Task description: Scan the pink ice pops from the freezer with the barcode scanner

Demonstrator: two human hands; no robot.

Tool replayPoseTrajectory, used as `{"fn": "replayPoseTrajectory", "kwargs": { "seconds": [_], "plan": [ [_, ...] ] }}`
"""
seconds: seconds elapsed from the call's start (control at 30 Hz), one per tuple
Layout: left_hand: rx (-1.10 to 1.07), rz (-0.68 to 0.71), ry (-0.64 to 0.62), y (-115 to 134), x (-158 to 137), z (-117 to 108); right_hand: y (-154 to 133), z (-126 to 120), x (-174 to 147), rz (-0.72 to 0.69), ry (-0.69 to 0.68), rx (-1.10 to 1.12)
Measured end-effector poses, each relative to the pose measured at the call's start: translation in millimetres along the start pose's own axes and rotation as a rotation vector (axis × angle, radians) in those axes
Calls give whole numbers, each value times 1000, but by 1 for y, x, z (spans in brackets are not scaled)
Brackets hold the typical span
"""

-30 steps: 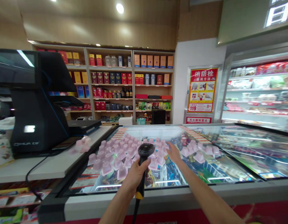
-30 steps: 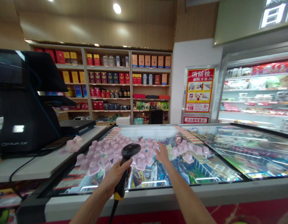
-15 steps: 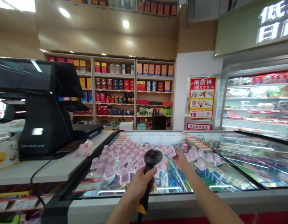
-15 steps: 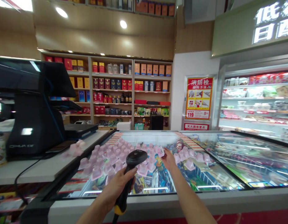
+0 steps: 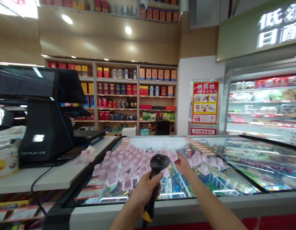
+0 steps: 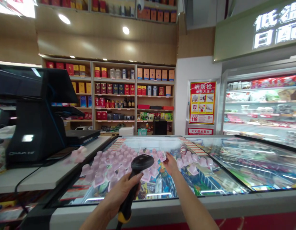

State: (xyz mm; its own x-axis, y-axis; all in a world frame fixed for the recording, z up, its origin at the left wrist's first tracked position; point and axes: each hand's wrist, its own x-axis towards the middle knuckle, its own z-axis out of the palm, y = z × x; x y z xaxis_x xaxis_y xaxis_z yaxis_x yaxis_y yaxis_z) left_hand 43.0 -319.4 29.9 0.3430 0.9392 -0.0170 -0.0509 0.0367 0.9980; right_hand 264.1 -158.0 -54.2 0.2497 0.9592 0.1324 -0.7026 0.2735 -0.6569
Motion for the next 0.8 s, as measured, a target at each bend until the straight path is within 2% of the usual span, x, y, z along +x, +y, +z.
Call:
{"fn": "replayPoseTrajectory", "kwargs": {
  "seconds": [0.23,0.33,0.4,0.47,0.57,0.6,0.7,0.8],
  "plan": [
    [12,36,-42,2,-9,-4,7,9,2,8,4,-117],
    [10,42,-62,3,-8,-3,8,9,2,-49,-4,-264],
    [5,42,-61,3,-6,-3,5,3,0,-111,43,-391],
    [-2,33,-36,3,-2,-5,1,-7,-2,-249,105,-650],
    [-14,11,11,0,4,-9,-6,-28,-8,-542,142,-1244],
    [-17,2,22,-2,7,-11,-8,-35,-10,-600,131,-1413],
    [-10,-4,41,-8,15,-15,-12,-51,-10,-630,139,-1747],
    [8,5,50,-14,22,-20,-16,-61,-2,-616,159,-1872]
  ]
}}
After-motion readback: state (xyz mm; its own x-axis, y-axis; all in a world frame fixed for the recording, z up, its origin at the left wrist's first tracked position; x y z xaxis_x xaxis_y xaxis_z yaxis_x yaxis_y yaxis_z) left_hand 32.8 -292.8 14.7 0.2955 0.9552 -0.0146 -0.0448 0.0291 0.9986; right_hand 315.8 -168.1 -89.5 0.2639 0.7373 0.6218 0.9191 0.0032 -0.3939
